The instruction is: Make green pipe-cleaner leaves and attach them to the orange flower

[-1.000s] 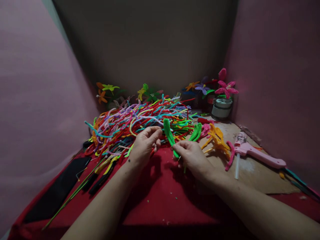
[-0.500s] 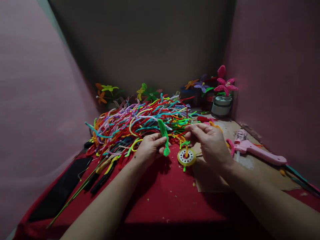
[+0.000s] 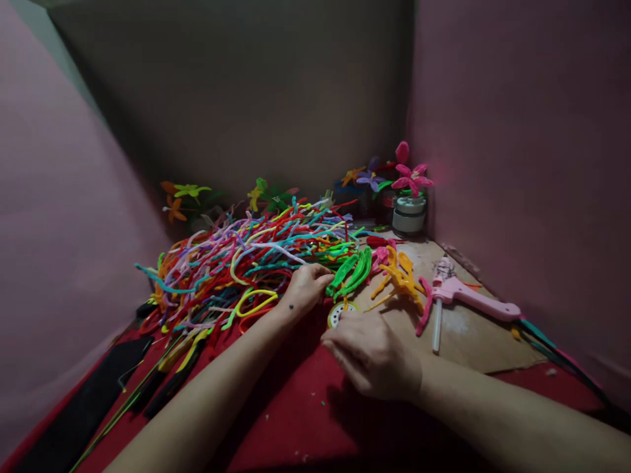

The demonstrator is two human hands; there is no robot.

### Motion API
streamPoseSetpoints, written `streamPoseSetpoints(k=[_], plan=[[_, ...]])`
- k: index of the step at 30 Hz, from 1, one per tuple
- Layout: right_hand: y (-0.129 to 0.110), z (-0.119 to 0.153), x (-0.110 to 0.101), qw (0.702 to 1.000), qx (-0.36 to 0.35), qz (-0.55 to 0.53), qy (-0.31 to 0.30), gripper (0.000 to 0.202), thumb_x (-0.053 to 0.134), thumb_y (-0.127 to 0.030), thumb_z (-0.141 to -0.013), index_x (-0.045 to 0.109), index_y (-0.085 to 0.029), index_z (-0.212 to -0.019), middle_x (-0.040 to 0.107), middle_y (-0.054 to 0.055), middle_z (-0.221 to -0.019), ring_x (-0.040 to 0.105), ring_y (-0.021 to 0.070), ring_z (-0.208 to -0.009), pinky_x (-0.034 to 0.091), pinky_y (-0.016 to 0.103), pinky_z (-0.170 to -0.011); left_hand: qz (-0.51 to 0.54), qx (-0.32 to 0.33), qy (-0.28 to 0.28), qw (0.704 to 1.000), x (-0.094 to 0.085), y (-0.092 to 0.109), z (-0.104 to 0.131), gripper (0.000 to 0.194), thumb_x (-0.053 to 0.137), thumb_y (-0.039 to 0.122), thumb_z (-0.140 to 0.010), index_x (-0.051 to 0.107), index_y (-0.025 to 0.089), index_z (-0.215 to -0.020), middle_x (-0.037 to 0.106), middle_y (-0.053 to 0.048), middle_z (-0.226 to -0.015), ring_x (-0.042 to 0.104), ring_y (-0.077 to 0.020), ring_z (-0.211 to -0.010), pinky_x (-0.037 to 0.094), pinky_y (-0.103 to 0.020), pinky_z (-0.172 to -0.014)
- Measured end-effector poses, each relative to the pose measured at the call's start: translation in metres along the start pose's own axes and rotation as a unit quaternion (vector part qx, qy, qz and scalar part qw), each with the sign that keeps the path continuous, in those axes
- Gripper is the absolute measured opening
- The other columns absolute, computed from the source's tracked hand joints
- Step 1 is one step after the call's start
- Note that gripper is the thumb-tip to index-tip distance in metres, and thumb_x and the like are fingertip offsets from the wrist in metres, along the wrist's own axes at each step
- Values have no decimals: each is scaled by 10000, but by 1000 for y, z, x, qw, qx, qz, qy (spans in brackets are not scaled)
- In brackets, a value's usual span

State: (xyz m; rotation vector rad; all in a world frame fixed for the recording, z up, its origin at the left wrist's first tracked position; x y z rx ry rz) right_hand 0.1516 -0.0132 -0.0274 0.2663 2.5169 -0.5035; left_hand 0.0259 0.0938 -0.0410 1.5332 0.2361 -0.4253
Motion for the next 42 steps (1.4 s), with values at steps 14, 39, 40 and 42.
streamPoseSetpoints(k=[14,39,40,42], plan=[[1,3,14,998,-13,5,-59,181,427,-145,-813,581,-130,-720,578,41,-561,461,133,-518,332,265,-513,-7,11,16,1000,11,3,7,228,599,273,-658,584,129,-834,488,53,-520,384,-53,-373,316,-188,-379],[6,3,21,995,-9,10,-95,202,425,-161,-805,569,-140,-665,576,35,-540,473,128,-492,332,262,-488,18,-39,-13,999,18,0,8,348,656,194,-596,520,151,-913,477,84,-543,437,-63,-447,351,-188,-452],[6,3,21,995,-9,9,-95,201,425,-160,-803,565,-141,-659,574,33,-535,467,125,-485,331,261,-485,18,-29,-13,999,17,-2,8,342,659,195,-593,525,151,-905,496,75,-561,461,-70,-472,365,-193,-468],[6,3,22,995,-9,6,-98,193,427,-157,-796,560,-143,-657,574,32,-534,464,125,-481,332,263,-487,2,3,-10,1000,16,-7,5,322,671,201,-580,548,148,-873,546,48,-628,514,-93,-559,398,-206,-521]])
Point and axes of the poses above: each hand's wrist, its own z-axis away from the middle knuckle, its own x-axis out of the palm, y = z × x, the point moved 3 cm from there along -z, towards the middle knuckle
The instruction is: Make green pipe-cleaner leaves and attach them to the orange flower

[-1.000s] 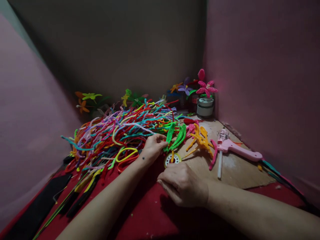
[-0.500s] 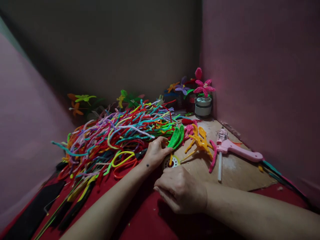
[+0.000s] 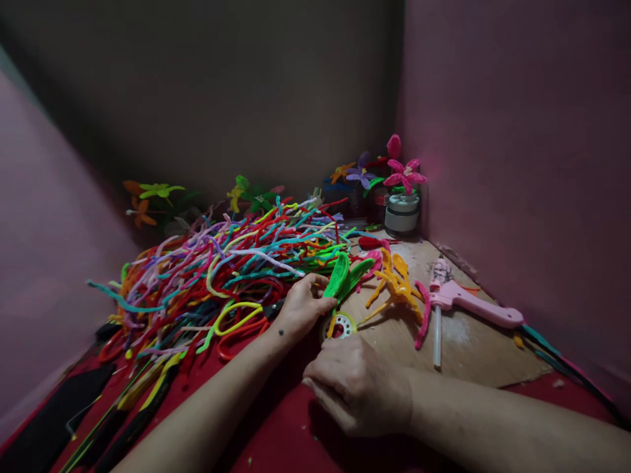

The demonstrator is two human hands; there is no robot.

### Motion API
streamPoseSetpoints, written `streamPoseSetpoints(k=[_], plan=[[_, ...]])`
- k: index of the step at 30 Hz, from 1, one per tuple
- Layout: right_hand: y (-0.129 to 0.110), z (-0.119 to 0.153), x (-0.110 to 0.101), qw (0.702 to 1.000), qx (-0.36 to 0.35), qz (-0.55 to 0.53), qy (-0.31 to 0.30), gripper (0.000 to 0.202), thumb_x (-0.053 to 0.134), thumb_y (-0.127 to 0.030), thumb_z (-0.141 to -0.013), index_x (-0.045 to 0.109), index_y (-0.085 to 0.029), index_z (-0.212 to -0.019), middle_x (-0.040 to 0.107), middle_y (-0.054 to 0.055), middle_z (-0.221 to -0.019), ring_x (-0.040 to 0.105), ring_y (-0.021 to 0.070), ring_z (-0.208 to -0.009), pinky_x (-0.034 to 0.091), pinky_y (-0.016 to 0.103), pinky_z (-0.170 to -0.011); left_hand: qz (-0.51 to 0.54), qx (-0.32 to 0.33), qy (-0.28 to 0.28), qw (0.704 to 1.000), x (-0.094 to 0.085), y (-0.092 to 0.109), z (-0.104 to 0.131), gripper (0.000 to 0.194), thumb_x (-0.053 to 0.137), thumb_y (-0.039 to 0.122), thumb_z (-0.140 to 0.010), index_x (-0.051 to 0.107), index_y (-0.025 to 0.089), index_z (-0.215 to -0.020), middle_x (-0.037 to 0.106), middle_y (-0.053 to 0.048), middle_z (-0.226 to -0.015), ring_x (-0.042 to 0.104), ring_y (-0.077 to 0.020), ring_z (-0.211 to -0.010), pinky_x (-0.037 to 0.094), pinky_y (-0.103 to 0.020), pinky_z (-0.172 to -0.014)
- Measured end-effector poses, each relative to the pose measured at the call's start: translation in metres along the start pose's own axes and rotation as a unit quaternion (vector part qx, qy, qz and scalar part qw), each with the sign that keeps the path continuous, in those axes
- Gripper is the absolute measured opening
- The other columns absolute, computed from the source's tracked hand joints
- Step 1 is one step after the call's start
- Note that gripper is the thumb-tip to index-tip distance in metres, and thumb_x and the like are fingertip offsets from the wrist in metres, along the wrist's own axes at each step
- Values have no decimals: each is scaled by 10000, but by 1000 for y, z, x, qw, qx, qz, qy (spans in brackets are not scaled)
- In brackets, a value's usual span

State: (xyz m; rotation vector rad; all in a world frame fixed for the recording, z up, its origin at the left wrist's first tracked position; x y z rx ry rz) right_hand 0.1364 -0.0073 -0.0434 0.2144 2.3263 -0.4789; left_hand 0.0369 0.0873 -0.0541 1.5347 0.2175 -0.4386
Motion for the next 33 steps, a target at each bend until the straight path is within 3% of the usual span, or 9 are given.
streamPoseSetpoints(k=[4,9,15,22,27,33], plan=[[0,1,4,1000,2,-8,-4,159,434,-156,-780,565,-141,-692,582,35,-550,474,138,-499,329,277,-488,4,21,-1,1000,0,-7,-3,303,688,220,-563,568,152,-833,596,20,-727,556,-119,-655,425,-227,-585],[-1,1,4,1000,6,-15,-15,178,423,-150,-786,535,-157,-648,559,24,-530,459,132,-489,315,273,-472,80,-36,-16,996,1,2,2,311,696,178,-541,544,147,-811,556,59,-617,516,-84,-549,399,-202,-530],[-2,0,0,1000,-10,-7,-8,149,447,-123,-739,540,-151,-625,537,6,-502,412,117,-461,299,267,-471,75,-56,-5,996,0,1,7,291,689,186,-566,548,160,-820,516,79,-575,447,-54,-477,350,-171,-456],[-2,0,-1,1000,-4,-20,-7,193,431,-142,-753,509,-163,-578,524,8,-487,400,117,-453,293,267,-455,105,-64,-7,992,-3,-4,8,332,691,207,-572,531,152,-858,565,48,-665,531,-96,-600,427,-205,-557],[-1,2,1,1000,-6,-25,-9,179,431,-144,-749,502,-163,-585,532,7,-501,398,115,-457,297,272,-459,69,-41,-6,997,-5,-6,7,361,708,244,-563,542,152,-869,595,27,-728,544,-111,-643,436,-220,-594],[-1,4,2,999,-10,-25,-24,142,446,-153,-750,499,-168,-619,534,10,-522,417,118,-475,301,272,-473,103,-63,8,993,-5,-2,12,287,661,290,-627,540,150,-847,500,69,-570,436,-53,-467,361,-176,-467]])
Point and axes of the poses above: each hand's wrist, its own z-axis away from the middle knuckle, its own x-axis out of the palm, y = z × x, the point moved 3 cm from there along -z, towards the middle knuckle
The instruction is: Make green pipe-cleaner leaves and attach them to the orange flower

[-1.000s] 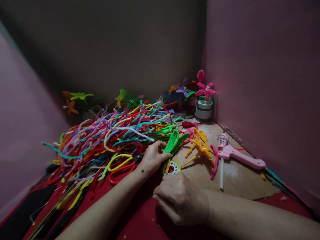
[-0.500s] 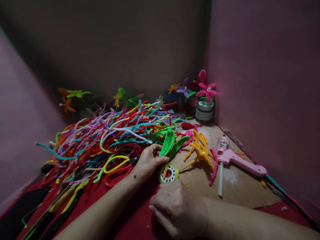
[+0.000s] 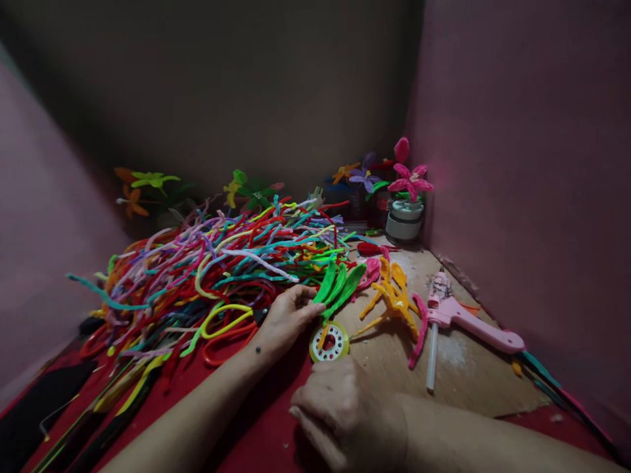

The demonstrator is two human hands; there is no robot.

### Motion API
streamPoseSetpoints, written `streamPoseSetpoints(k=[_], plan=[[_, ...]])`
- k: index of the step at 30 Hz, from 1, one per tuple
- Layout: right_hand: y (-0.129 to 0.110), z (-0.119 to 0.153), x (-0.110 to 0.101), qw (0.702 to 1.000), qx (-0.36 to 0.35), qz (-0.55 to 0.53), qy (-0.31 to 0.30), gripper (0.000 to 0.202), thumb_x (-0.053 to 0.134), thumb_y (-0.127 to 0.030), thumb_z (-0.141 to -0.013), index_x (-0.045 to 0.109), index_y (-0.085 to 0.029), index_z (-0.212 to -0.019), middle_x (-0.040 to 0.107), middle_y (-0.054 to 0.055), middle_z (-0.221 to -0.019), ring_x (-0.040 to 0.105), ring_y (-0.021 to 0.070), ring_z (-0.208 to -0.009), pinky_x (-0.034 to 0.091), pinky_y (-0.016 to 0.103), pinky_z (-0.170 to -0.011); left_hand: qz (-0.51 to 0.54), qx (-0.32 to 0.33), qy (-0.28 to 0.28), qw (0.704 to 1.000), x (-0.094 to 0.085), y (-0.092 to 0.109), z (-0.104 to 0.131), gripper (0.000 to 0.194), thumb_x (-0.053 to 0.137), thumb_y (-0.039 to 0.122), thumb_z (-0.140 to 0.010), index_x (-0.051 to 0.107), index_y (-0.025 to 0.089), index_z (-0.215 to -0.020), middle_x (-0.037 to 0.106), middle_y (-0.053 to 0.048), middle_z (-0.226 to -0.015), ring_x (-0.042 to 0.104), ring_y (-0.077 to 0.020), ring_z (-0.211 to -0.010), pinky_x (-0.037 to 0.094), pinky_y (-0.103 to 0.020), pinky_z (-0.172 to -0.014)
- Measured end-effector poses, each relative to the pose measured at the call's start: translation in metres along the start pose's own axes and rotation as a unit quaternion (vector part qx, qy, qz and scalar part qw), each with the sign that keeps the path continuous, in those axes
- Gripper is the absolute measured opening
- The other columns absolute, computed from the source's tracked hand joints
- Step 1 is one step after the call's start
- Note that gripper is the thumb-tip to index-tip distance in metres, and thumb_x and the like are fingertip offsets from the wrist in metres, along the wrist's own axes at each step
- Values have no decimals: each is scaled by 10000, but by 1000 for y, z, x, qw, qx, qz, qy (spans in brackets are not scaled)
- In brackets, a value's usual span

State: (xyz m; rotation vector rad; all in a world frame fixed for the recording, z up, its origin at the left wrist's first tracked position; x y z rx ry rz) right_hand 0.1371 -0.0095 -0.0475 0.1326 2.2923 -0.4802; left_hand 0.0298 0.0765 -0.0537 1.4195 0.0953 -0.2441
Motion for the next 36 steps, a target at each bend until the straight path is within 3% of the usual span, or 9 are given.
streamPoseSetpoints(k=[4,8,15,23,26,29,31,33,36], plan=[[-2,0,-2,1000,5,0,3,173,430,-157,-770,508,-165,-615,529,12,-509,410,119,-458,300,273,-463,4,-12,37,999,-3,3,2,261,602,312,-684,528,145,-870,357,107,-446,267,-25,-357,208,-157,-375],[-3,0,-2,1000,9,6,4,167,430,-166,-769,528,-162,-633,540,17,-512,421,123,-460,299,273,-465,-81,48,71,993,-10,4,1,258,543,353,-739,524,158,-907,424,72,-488,363,-66,-391,297,-187,-402],[-8,1,-2,1000,-14,-9,-5,165,444,-180,-752,503,-171,-599,530,4,-495,434,112,-453,332,252,-485,-397,291,155,857,-16,19,17,170,472,288,-809,592,204,-895,538,-47,-906,547,-149,-764,425,-259,-714],[-10,0,-9,999,-20,-32,19,267,449,-237,-786,531,-159,-545,537,10,-458,440,104,-429,338,242,-475,-287,170,27,942,5,23,38,196,537,351,-770,626,216,-881,625,20,-619,561,-115,-548,411,-195,-528],[-5,-2,-24,993,74,-62,73,288,460,-218,-792,486,-157,-513,510,3,-470,453,95,-454,327,233,-479,-238,151,0,960,9,21,40,290,545,348,-760,583,222,-1019,649,15,-674,576,-119,-559,419,-201,-535],[11,11,-31,912,333,-209,120,288,441,-259,-826,483,-153,-562,487,-15,-492,470,85,-454,346,207,-453,-230,155,-7,961,10,17,39,357,553,328,-749,531,213,-1087,656,-10,-774,593,-133,-623,433,-220,-588],[20,30,-28,770,492,-376,152,242,454,-341,-817,489,-155,-666,499,-32,-490,441,70,-356,326,180,-347,-258,157,-4,953,10,14,38,345,544,327,-753,531,205,-1076,644,-19,-778,590,-146,-651,433,-235,-608],[25,45,-27,666,545,-469,201,217,489,-367,-796,471,-156,-750,561,-14,-560,471,76,-339,303,160,-280,-298,161,-3,941,10,11,37,342,538,347,-756,536,197,-1064,630,-30,-785,585,-159,-682,432,-247,-626],[29,55,-32,606,563,-507,243,192,526,-321,-781,461,-141,-765,618,35,-645,534,90,-378,383,167,-284,-362,173,-19,916,13,9,39,431,553,428,-737,517,184,-1091,614,-58,-860,581,-191,-768,433,-269,-661]])
Point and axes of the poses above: each hand's wrist, its own z-axis away from the middle knuckle, its own x-axis out of the palm, y = z × x, the point moved 3 cm from there along -z, towards the middle knuckle
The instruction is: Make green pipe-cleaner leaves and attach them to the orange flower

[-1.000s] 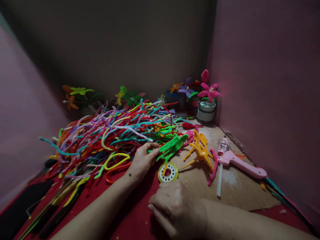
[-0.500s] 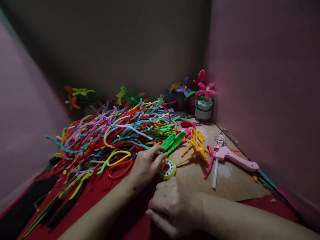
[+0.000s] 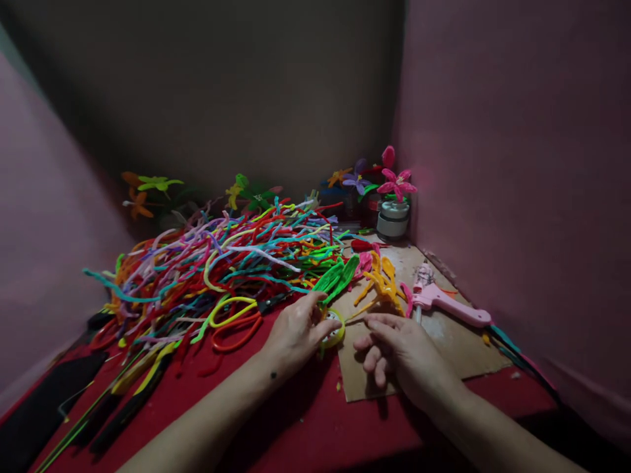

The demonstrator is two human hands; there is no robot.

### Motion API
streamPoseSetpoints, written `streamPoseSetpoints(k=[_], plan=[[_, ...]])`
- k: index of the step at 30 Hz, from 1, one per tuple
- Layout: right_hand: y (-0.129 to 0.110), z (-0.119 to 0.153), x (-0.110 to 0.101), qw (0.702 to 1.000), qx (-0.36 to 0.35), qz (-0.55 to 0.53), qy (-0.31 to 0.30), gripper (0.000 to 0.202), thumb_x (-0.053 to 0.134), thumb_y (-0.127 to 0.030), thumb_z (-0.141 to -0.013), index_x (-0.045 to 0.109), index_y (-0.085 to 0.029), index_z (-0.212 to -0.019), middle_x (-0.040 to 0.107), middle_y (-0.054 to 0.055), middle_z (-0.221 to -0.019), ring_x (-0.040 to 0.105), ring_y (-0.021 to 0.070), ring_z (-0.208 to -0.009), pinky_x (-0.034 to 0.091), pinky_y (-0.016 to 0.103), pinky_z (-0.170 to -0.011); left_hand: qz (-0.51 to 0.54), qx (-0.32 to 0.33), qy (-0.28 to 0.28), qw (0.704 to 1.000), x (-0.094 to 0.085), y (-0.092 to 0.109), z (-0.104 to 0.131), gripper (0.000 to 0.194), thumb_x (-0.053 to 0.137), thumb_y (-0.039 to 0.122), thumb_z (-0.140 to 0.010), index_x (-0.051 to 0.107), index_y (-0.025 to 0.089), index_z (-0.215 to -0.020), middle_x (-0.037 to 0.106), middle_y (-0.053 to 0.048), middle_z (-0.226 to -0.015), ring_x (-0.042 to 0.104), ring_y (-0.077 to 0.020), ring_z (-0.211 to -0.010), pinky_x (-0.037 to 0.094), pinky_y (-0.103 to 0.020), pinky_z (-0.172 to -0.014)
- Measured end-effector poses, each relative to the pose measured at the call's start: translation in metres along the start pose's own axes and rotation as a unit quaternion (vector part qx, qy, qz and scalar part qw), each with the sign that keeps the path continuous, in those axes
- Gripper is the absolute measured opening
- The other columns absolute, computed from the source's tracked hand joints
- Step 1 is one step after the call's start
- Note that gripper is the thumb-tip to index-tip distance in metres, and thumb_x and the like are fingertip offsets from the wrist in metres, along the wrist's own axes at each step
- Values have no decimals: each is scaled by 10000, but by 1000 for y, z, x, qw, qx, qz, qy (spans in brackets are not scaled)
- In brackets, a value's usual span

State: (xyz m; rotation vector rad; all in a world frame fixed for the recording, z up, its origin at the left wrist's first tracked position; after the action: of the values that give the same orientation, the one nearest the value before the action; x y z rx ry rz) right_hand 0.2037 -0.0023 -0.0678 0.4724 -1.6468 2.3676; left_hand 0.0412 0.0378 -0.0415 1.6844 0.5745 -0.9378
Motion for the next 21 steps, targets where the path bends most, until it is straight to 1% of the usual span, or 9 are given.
streamPoseSetpoints(k=[3,6,8,10,12,15,18,20,21], plan=[[-7,-3,1,1000,8,-15,13,101,500,-201,-787,464,-125,-731,635,70,-649,546,88,-385,418,166,-301,-79,16,-27,996,2,6,6,538,548,499,-718,464,198,-1155,577,-80,-978,579,-214,-822,436,-292,-689],[-10,-10,8,999,31,-37,10,35,460,-100,-779,462,-123,-753,623,58,-583,547,90,-382,414,155,-306,-147,20,-48,988,2,13,12,550,521,515,-730,419,244,-1197,531,-79,-1056,592,-221,-822,444,-303,-678],[-9,-15,13,998,42,-50,3,45,457,-80,-776,466,-119,-796,615,48,-562,537,83,-378,402,143,-310,-176,21,-54,983,2,16,15,528,494,519,-744,414,259,-1196,519,-77,-1058,600,-227,-798,446,-308,-646],[-5,-19,15,998,37,-52,12,71,477,-85,-761,474,-118,-823,604,35,-553,522,78,-371,382,138,-301,-189,23,-55,980,2,17,16,497,482,504,-752,422,258,-1179,515,-75,-1049,602,-234,-781,445,-314,-623],[-2,-20,16,999,-2,-39,34,105,519,-113,-734,489,-123,-834,588,13,-553,503,75,-365,355,140,-286,-185,27,-55,981,1,17,17,453,496,458,-750,434,252,-1150,521,-67,-1030,600,-238,-786,442,-316,-623],[-2,-17,17,996,-71,12,56,162,595,-200,-697,525,-130,-824,559,-11,-558,485,73,-384,335,146,-295,-166,35,-51,984,-2,16,19,371,496,369,-755,451,246,-1102,532,-56,-1001,594,-232,-808,436,-308,-643],[-9,-11,19,989,-131,52,41,187,618,-277,-700,549,-146,-814,574,5,-655,549,99,-534,420,176,-423,-149,49,-47,986,-6,19,21,365,493,360,-762,453,245,-1106,536,-56,-1007,586,-230,-824,432,-310,-658],[-18,-7,20,979,-181,86,22,169,601,-298,-726,563,-157,-810,588,20,-737,570,122,-653,458,213,-542,-126,59,-46,989,-10,23,23,429,523,413,-747,448,244,-1134,532,-60,-1027,576,-230,-846,434,-315,-685],[-23,-4,20,973,-201,109,15,160,588,-304,-741,570,-158,-806,589,23,-748,564,125,-674,459,228,-581,-109,61,-45,991,-13,25,23,469,540,447,-732,448,243,-1145,528,-60,-1030,570,-228,-855,434,-316,-701]])
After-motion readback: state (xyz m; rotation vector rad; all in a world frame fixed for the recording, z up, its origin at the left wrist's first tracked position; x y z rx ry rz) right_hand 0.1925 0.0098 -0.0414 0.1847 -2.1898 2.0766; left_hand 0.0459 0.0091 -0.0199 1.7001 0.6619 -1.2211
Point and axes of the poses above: each hand's wrist, its own z-axis away from the middle knuckle, its own x-axis out of the palm, y = z × x, the point moved 3 cm from there along -z, towards the middle knuckle
